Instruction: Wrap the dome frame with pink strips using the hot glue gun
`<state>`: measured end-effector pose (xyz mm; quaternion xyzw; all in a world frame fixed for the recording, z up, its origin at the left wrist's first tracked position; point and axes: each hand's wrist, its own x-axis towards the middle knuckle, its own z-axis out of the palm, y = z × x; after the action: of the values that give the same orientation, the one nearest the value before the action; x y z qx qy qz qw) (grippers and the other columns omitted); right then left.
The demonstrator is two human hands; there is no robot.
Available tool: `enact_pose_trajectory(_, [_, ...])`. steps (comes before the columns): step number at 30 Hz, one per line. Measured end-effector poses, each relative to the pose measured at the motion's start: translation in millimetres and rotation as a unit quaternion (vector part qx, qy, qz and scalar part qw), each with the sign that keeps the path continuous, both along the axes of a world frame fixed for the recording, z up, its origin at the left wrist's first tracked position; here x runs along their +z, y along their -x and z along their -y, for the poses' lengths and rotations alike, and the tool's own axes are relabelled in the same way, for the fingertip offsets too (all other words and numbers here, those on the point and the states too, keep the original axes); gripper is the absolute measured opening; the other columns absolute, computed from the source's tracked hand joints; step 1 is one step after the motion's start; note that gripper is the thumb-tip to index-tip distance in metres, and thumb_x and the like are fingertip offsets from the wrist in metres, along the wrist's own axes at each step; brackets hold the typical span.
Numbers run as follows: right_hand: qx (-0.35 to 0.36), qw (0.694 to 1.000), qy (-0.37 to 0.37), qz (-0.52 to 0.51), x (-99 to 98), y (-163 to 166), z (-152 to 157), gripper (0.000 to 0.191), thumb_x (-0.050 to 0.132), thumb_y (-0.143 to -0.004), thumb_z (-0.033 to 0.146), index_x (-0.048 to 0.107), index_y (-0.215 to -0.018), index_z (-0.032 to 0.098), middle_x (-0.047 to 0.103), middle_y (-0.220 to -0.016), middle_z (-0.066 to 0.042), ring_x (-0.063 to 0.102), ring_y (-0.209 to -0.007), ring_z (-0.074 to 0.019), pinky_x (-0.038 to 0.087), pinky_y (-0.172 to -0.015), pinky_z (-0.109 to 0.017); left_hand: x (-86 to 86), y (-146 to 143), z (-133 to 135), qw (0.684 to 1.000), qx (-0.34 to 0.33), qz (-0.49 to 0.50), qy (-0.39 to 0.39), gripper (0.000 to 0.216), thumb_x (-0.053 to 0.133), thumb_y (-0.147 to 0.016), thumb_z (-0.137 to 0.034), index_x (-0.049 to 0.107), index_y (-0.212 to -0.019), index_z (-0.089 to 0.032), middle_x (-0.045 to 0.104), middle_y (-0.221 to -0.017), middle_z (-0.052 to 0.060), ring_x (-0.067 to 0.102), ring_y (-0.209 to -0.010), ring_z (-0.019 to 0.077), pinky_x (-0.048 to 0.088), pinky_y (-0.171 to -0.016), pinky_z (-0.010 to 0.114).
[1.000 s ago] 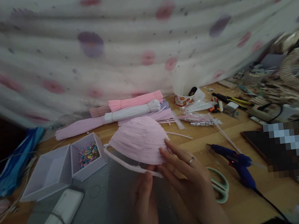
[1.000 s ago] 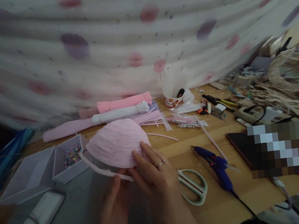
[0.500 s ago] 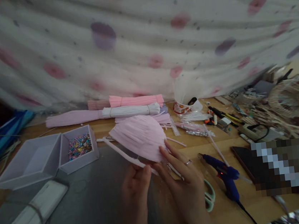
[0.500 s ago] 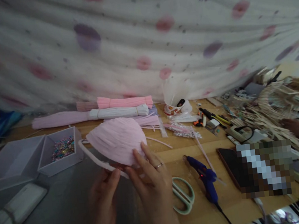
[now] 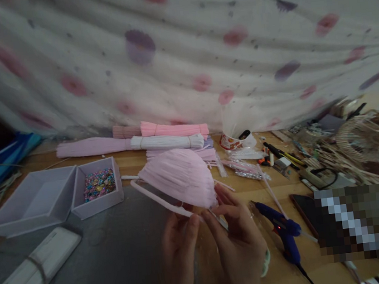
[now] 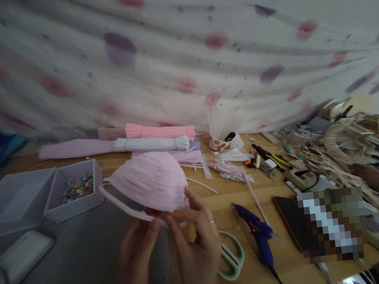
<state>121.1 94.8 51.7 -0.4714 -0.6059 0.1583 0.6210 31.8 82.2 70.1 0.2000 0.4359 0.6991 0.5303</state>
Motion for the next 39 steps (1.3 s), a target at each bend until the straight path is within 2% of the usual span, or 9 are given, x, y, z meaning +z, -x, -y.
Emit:
enact_pose_trajectory(5, [-0.013, 0.999, 0.002, 0.033, 3.7, -4.0, -2.2, 0.008, 0.072, -0.087, 0.016, 0.071, -0.088, 0.024, 0.068, -0.125, -0.008, 0.064, -0.119, -0.0266, 0.057, -0.096, -0.047, -4.7, -3.8, -0.8, 1.000, 0.010, 0.028, 0.004, 0.032, 0.085, -0.069, -0.039, 0.077, -0.097, -0.025, 0.081, -0.094, 0.003, 0.074, -0.094, 0.0223, 0.055, -0.085, 0.030])
enact_pose_trajectory(11, [-0.006, 0.999, -0.016, 0.045, -2.4, -6.8, -4.8, 0.015, 0.072, -0.085, 0.012, 0.072, -0.092, 0.025, 0.067, -0.125, -0.007, 0.067, -0.114, -0.0254, 0.059, -0.093, -0.044, -3.9, -4.1, -0.9, 0.999, 0.020, 0.045, 0.018, 0.034, 0.088, -0.065, -0.040, 0.079, -0.095, -0.026, 0.082, -0.093, 0.002, 0.075, -0.092, 0.0203, 0.056, -0.083, 0.026])
enact_pose_trajectory(19, [-0.011, 0.998, -0.030, 0.053, -2.8, -7.0, -5.7, 0.017, 0.071, -0.086, 0.010, 0.072, -0.092, 0.026, 0.067, -0.121, -0.006, 0.067, -0.111, -0.0248, 0.059, -0.090, -0.042, -4.9, -0.3, -1.8, 0.999, 0.017, 0.028, 0.037, 0.039, 0.090, -0.059, -0.045, 0.077, -0.089, -0.023, 0.081, -0.095, 0.006, 0.074, -0.098, 0.0272, 0.057, -0.088, 0.036])
enact_pose_trajectory(22, [-0.005, 0.998, -0.036, 0.052, -2.3, -7.9, -6.4, 0.017, 0.071, -0.086, 0.010, 0.072, -0.091, 0.026, 0.067, -0.119, -0.006, 0.066, -0.110, -0.0243, 0.059, -0.088, -0.041, -2.8, 0.1, -2.0, 0.999, 0.016, 0.032, 0.038, 0.039, 0.091, -0.057, -0.046, 0.079, -0.087, -0.024, 0.081, -0.092, 0.005, 0.075, -0.095, 0.0273, 0.057, -0.088, 0.035])
enact_pose_trajectory(27, [0.009, 1.000, -0.012, 0.026, -2.0, -6.0, -5.5, 0.015, 0.071, -0.086, 0.012, 0.072, -0.090, 0.026, 0.065, -0.120, -0.007, 0.064, -0.113, -0.0266, 0.058, -0.089, -0.044, 0.0, 1.6, -1.5, 0.998, 0.016, 0.050, 0.038, 0.037, 0.093, -0.055, -0.044, 0.080, -0.084, -0.025, 0.081, -0.084, 0.003, 0.076, -0.092, 0.0273, 0.059, -0.085, 0.035])
enact_pose_trajectory(30, [0.007, 1.000, 0.002, 0.014, -1.5, -4.1, -4.5, 0.014, 0.071, -0.085, 0.013, 0.072, -0.089, 0.026, 0.065, -0.119, -0.008, 0.064, -0.113, -0.0268, 0.057, -0.090, -0.045, -3.8, 1.5, -1.4, 0.997, 0.029, 0.051, 0.041, 0.035, 0.094, -0.053, -0.044, 0.079, -0.078, -0.025, 0.081, -0.082, 0.003, 0.076, -0.090, 0.0274, 0.060, -0.083, 0.034])
enact_pose_trajectory(34, [0.003, 1.000, 0.009, 0.012, -2.3, -4.2, -4.8, 0.013, 0.071, -0.085, 0.013, 0.071, -0.087, 0.026, 0.065, -0.119, -0.007, 0.065, -0.112, -0.0256, 0.057, -0.090, -0.043, -8.7, 1.4, -1.2, 0.997, 0.049, 0.040, 0.054, 0.038, 0.095, -0.050, -0.044, 0.079, -0.081, -0.027, 0.081, -0.081, 0.002, 0.077, -0.089, 0.0253, 0.060, -0.082, 0.031])
enact_pose_trajectory(39, [0.007, 1.000, 0.017, 0.010, -5.2, -4.8, -5.3, 0.012, 0.071, -0.086, 0.014, 0.071, -0.086, 0.025, 0.065, -0.117, -0.008, 0.064, -0.113, -0.0270, 0.056, -0.091, -0.046, -8.4, 3.1, -0.3, 0.998, 0.030, 0.039, 0.044, 0.033, 0.094, -0.052, -0.043, 0.080, -0.077, -0.028, 0.081, -0.079, 0.000, 0.077, -0.087, 0.0240, 0.059, -0.083, 0.031])
